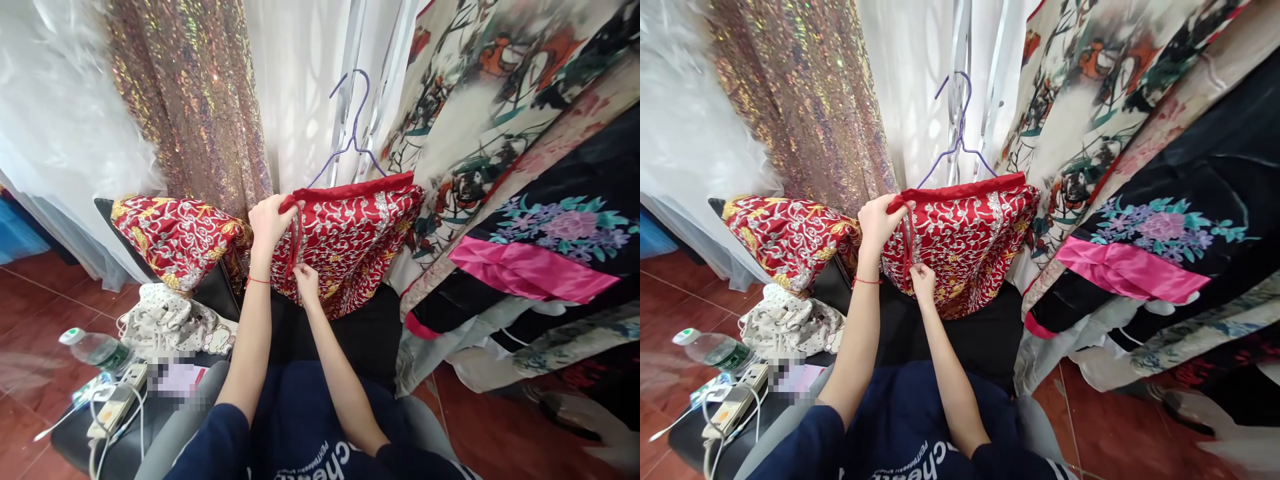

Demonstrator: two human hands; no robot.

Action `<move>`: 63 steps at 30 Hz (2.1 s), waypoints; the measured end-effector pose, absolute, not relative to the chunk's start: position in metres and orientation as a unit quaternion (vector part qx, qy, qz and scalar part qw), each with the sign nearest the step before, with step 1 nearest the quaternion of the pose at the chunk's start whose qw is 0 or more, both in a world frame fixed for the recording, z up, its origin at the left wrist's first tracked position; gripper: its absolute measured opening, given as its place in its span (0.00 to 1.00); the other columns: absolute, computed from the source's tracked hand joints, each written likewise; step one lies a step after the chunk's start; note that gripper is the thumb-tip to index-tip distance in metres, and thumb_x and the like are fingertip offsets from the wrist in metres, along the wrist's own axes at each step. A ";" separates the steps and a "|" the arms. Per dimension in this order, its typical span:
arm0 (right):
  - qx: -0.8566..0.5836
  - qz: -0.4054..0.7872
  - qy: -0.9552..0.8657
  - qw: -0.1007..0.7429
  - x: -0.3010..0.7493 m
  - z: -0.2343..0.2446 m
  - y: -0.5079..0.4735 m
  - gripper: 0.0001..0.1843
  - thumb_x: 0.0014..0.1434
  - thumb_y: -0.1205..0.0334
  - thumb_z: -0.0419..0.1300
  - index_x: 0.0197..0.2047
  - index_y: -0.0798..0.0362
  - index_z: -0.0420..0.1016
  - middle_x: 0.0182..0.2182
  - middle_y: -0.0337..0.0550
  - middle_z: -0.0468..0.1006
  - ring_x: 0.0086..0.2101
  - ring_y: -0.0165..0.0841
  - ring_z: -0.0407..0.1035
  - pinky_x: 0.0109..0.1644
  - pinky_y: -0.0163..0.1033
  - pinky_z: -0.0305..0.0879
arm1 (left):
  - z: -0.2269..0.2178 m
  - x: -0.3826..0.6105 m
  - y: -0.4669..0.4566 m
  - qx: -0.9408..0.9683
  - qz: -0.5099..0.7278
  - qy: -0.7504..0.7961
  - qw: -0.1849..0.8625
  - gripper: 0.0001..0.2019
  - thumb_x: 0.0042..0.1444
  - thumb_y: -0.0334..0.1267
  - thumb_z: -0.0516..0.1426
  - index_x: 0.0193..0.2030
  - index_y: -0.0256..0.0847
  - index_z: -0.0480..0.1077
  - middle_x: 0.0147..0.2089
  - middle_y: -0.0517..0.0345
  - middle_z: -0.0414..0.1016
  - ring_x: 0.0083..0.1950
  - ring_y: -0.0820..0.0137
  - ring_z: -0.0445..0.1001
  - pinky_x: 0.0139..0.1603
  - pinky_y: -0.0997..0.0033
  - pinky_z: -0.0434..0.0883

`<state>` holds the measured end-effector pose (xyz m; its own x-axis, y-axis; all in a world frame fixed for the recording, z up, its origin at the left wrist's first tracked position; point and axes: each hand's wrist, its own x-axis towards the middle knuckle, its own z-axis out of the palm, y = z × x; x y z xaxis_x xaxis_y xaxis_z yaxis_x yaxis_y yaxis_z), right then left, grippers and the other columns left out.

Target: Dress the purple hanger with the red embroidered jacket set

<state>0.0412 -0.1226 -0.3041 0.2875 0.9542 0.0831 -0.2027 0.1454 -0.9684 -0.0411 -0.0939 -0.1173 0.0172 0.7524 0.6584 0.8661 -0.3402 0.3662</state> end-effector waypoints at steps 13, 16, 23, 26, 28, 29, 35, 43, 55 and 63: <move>-0.431 0.473 -0.356 0.681 0.045 -0.297 -0.129 0.13 0.43 0.51 0.65 0.23 0.51 0.68 0.24 0.39 0.77 0.31 0.34 0.73 0.43 0.41 0.72 | -0.121 -0.040 -0.093 -0.714 -0.401 -0.570 0.067 0.16 0.63 0.53 0.57 0.35 0.45 0.78 0.37 0.53 0.81 0.39 0.61 0.77 0.35 0.66 0.58; -0.419 0.471 -0.356 0.690 0.045 -0.293 -0.134 0.14 0.44 0.51 0.66 0.25 0.51 0.70 0.28 0.41 0.79 0.35 0.35 0.74 0.47 0.41 0.72 | -0.122 -0.039 -0.093 -0.713 -0.407 -0.567 0.070 0.17 0.63 0.53 0.57 0.33 0.44 0.77 0.35 0.54 0.80 0.38 0.62 0.77 0.34 0.67 0.57; -0.429 0.465 -0.381 0.674 0.052 -0.282 -0.141 0.13 0.46 0.50 0.63 0.29 0.51 0.72 0.25 0.38 0.76 0.27 0.32 0.70 0.34 0.37 0.68 | -0.123 -0.036 -0.095 -0.713 -0.413 -0.562 0.071 0.19 0.65 0.54 0.55 0.33 0.43 0.76 0.34 0.55 0.80 0.36 0.65 0.75 0.33 0.69 0.56; -0.442 0.448 -0.383 0.677 0.053 -0.278 -0.141 0.11 0.47 0.52 0.62 0.28 0.51 0.72 0.22 0.35 0.72 0.25 0.31 0.66 0.33 0.37 0.65 | -0.122 -0.035 -0.096 -0.710 -0.417 -0.563 0.071 0.17 0.64 0.53 0.56 0.34 0.43 0.77 0.35 0.55 0.80 0.37 0.65 0.76 0.33 0.69 0.56; -0.439 0.434 -0.376 0.691 0.051 -0.275 -0.140 0.11 0.48 0.52 0.61 0.28 0.50 0.70 0.24 0.36 0.72 0.28 0.32 0.67 0.37 0.38 0.67 | -0.122 -0.035 -0.096 -0.709 -0.419 -0.563 0.066 0.16 0.63 0.53 0.57 0.34 0.43 0.77 0.34 0.55 0.80 0.37 0.65 0.76 0.33 0.69 0.56; -0.435 0.429 -0.373 0.698 0.050 -0.273 -0.140 0.11 0.48 0.51 0.61 0.28 0.50 0.69 0.25 0.36 0.73 0.30 0.32 0.68 0.40 0.38 0.68 | -0.123 -0.035 -0.097 -0.709 -0.420 -0.562 0.064 0.16 0.63 0.53 0.57 0.34 0.43 0.77 0.34 0.55 0.80 0.37 0.65 0.76 0.33 0.69 0.55; -0.407 0.423 -0.386 0.712 0.049 -0.263 -0.144 0.13 0.47 0.50 0.63 0.28 0.50 0.68 0.27 0.37 0.73 0.34 0.33 0.69 0.45 0.39 0.67 | -0.128 -0.033 -0.094 -0.712 -0.428 -0.554 0.048 0.17 0.63 0.53 0.58 0.32 0.43 0.75 0.34 0.56 0.79 0.38 0.64 0.76 0.33 0.70 0.57; -0.405 0.471 -0.425 0.658 0.052 -0.267 -0.147 0.15 0.49 0.48 0.65 0.27 0.51 0.72 0.25 0.35 0.71 0.29 0.30 0.64 0.38 0.36 0.66 | -0.122 -0.049 -0.055 -0.734 -0.498 -0.461 0.007 0.14 0.62 0.50 0.59 0.41 0.41 0.76 0.44 0.52 0.77 0.47 0.62 0.76 0.52 0.62 0.69; -0.397 0.532 -0.394 0.636 0.043 -0.266 -0.140 0.18 0.51 0.44 0.64 0.33 0.50 0.69 0.23 0.35 0.76 0.17 0.24 0.64 0.18 0.30 0.55 | -0.306 -0.060 -0.108 -0.524 -0.614 -0.470 -0.357 0.10 0.59 0.46 0.55 0.40 0.42 0.65 0.36 0.56 0.72 0.37 0.69 0.73 0.42 0.69 0.72; -0.405 0.543 -0.388 0.625 0.040 -0.261 -0.138 0.18 0.47 0.47 0.67 0.33 0.52 0.72 0.20 0.34 0.77 0.13 0.23 0.59 0.15 0.30 0.56 | -0.301 -0.070 -0.109 -0.686 -0.501 -0.466 -0.248 0.09 0.47 0.32 0.62 0.31 0.41 0.63 0.33 0.61 0.69 0.37 0.70 0.69 0.42 0.71 0.67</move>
<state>0.0400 -0.1381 -0.2613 0.1100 0.9929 0.0456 -0.3655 0.0830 -0.9271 -0.0704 -0.1093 -0.3011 0.0632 0.8879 0.4557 0.3912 -0.4421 0.8072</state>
